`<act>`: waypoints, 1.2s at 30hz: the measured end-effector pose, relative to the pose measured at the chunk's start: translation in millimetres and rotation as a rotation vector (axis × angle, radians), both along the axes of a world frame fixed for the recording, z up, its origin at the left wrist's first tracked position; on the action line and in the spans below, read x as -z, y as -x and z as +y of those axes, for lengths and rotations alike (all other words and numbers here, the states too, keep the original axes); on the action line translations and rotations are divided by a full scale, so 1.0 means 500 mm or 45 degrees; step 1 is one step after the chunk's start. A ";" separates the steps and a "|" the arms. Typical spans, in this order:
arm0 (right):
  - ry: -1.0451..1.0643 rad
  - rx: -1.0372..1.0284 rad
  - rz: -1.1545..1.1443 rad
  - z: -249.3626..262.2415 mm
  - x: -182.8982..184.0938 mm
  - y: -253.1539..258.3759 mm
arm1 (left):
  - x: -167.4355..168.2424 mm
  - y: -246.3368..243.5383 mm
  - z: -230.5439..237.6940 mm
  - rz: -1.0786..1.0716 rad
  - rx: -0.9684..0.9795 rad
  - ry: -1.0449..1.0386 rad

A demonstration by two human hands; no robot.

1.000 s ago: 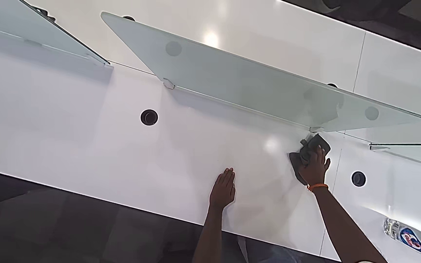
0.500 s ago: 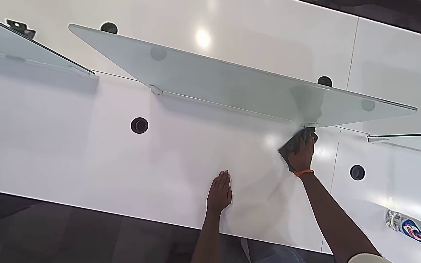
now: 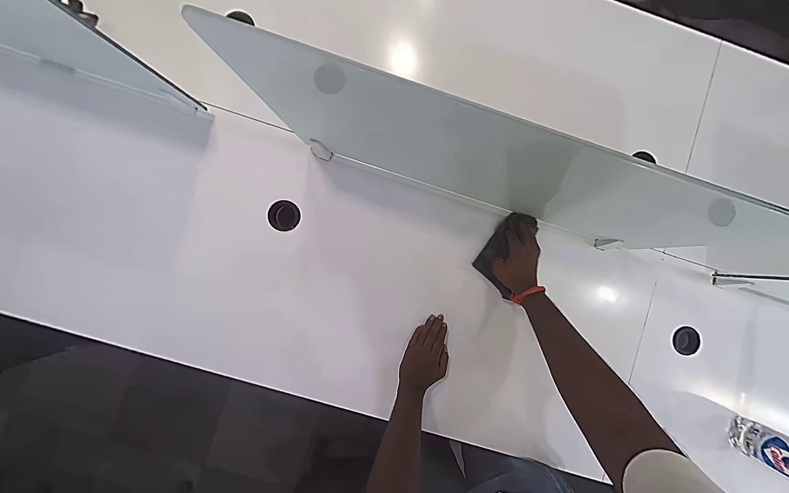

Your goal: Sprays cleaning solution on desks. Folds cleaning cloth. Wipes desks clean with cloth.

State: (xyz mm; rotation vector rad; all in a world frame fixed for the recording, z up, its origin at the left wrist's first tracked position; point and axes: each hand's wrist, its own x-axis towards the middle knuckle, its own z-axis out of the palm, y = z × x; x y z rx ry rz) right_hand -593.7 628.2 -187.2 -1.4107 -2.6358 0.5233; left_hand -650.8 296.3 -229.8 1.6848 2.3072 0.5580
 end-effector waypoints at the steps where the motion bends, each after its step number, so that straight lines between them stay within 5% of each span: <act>1: 0.006 -0.052 0.025 -0.012 0.004 0.037 | 0.000 0.000 0.000 -0.008 0.000 0.001; 6: -0.002 -0.159 0.085 -0.051 0.007 0.149 | -0.004 0.002 0.002 -0.050 -0.006 -0.018; 18: -0.075 -0.484 0.171 -0.032 0.043 0.221 | -0.002 0.004 0.003 -0.056 0.016 0.004; 28: -0.016 -0.854 0.269 -0.158 0.053 0.136 | 0.007 0.000 -0.003 0.015 0.000 -0.027; 36: 0.048 -0.750 0.177 -0.322 0.042 0.005 | 0.010 -0.005 -0.025 0.047 -0.118 -0.222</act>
